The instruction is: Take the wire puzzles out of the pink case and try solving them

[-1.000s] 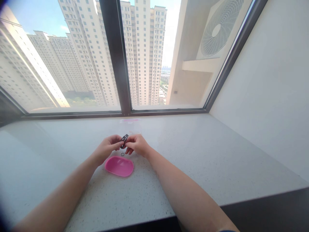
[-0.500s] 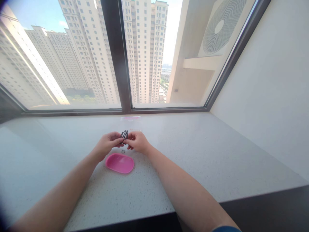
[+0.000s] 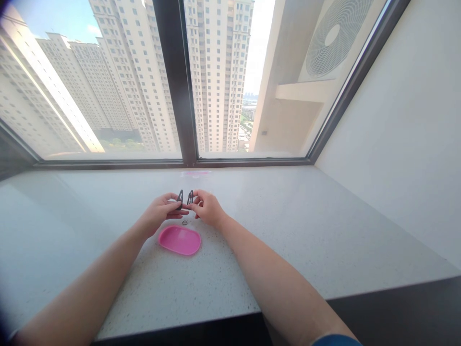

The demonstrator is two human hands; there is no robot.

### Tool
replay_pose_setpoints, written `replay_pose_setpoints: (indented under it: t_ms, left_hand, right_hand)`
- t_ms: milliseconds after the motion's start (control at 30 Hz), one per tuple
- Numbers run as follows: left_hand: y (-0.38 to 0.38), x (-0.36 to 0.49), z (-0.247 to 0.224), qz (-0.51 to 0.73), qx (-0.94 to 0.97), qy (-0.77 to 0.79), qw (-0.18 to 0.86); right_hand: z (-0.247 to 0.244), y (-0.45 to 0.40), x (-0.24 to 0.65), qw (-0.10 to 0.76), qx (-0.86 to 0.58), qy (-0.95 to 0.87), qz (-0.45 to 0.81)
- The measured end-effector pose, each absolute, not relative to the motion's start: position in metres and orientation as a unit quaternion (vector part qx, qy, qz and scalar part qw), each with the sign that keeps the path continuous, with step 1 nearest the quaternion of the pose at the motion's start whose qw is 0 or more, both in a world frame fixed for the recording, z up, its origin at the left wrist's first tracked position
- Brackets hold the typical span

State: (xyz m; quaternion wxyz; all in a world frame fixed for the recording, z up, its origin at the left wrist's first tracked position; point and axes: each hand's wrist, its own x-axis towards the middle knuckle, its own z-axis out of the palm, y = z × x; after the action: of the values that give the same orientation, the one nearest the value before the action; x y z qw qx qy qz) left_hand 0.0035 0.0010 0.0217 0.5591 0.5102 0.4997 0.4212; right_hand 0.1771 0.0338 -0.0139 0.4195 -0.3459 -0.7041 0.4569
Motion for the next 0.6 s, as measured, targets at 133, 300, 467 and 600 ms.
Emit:
replay_pose_setpoints:
  t_ms: [133, 300, 467, 600]
  left_hand:
    - [0.0017, 0.0023, 0.0213, 0.413, 0.511, 0.492, 0.571]
    - [0.0007, 0.003, 0.0225, 0.402, 0.518, 0.491, 0.574]
    - [-0.0015, 0.0044, 0.0251, 0.401, 0.511, 0.484, 0.586]
    - [-0.0018, 0.0043, 0.025, 0.396, 0.507, 0.475, 0.6]
  right_hand:
    - [-0.012, 0.0315, 0.1773, 0.412, -0.346, -0.702, 0.466]
    - [-0.0086, 0.0314, 0.1781, 0.41, -0.339, -0.662, 0.528]
    - [-0.0087, 0.034, 0.1787, 0.405, -0.308, -0.624, 0.594]
    - [-0.0096, 0.0353, 0.179, 0.4, -0.305, -0.61, 0.612]
